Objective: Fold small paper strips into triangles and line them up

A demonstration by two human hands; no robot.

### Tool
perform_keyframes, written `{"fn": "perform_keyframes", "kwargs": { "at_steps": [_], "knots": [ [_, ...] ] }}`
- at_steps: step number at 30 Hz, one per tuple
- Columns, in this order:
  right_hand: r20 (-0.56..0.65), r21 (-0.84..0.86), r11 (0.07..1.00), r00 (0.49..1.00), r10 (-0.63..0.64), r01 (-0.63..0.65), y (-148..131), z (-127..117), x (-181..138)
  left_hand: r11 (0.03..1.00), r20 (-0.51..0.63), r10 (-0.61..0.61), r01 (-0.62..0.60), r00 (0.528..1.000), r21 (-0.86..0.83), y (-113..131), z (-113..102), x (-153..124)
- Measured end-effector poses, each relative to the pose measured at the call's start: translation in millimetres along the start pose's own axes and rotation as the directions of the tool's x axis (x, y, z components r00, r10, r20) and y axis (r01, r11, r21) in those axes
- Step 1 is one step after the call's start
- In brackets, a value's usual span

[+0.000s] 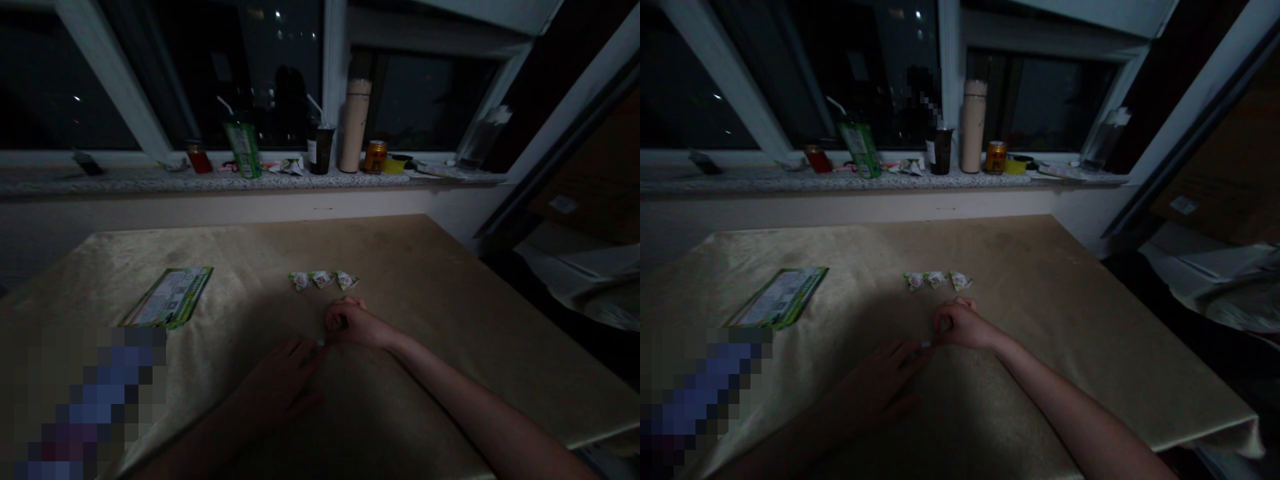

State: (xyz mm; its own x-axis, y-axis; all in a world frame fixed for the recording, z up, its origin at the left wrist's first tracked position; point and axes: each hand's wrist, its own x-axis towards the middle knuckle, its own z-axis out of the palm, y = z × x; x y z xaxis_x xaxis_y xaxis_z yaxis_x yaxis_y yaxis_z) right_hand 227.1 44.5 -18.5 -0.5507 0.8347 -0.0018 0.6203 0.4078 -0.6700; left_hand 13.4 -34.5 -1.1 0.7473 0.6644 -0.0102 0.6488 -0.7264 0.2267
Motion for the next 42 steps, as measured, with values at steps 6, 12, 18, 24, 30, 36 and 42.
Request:
{"fn": "perform_keyframes", "kwargs": {
  "at_steps": [6, 12, 18, 24, 30, 36, 42],
  "knots": [
    [0.008, -0.02, 1.0, 1.0, 0.017, -0.017, -5.8, -0.3, -0.3, 1.0, -0.007, -0.01, 0.011, 1.0, 0.024, 1.5, -3.1, 1.3],
    [0.052, -0.057, 0.998, 0.999, 0.001, 0.002, -8.9, -2.1, 0.5, 1.0, -0.046, -0.017, 0.018, 0.999, 0.018, 4.1, -7.3, 3.0],
    [0.045, -0.046, 0.999, 0.999, 0.018, -0.016, -9.4, -0.5, 0.3, 0.999, -0.041, -0.017, 0.019, 0.999, 0.036, 2.7, -5.7, 2.0],
    [-0.101, -0.03, 0.998, 0.993, 0.056, -0.059, -7.7, 11.9, 1.2, 0.999, -0.063, -0.031, 0.032, 0.998, 0.009, -3.7, 1.5, -1.5],
    [-0.283, -0.029, 0.997, 0.958, 0.055, -0.066, -3.8, 25.2, 3.7, 0.999, -0.095, -0.017, 0.014, 0.995, -0.029, -9.7, 2.4, -3.1],
    [-0.288, -0.174, 0.97, 0.933, -0.215, 0.17, -12.0, 24.5, -4.7, 0.999, -0.142, -0.044, 0.046, 0.989, 0.013, -14.6, 5.9, -2.5],
    [-0.162, -0.22, 0.918, 0.916, -0.367, 0.329, -20.5, 20.3, -13.7, 0.965, -0.201, -0.197, 0.154, 0.96, -0.211, -22.2, 8.5, -1.7]
  ]
}}
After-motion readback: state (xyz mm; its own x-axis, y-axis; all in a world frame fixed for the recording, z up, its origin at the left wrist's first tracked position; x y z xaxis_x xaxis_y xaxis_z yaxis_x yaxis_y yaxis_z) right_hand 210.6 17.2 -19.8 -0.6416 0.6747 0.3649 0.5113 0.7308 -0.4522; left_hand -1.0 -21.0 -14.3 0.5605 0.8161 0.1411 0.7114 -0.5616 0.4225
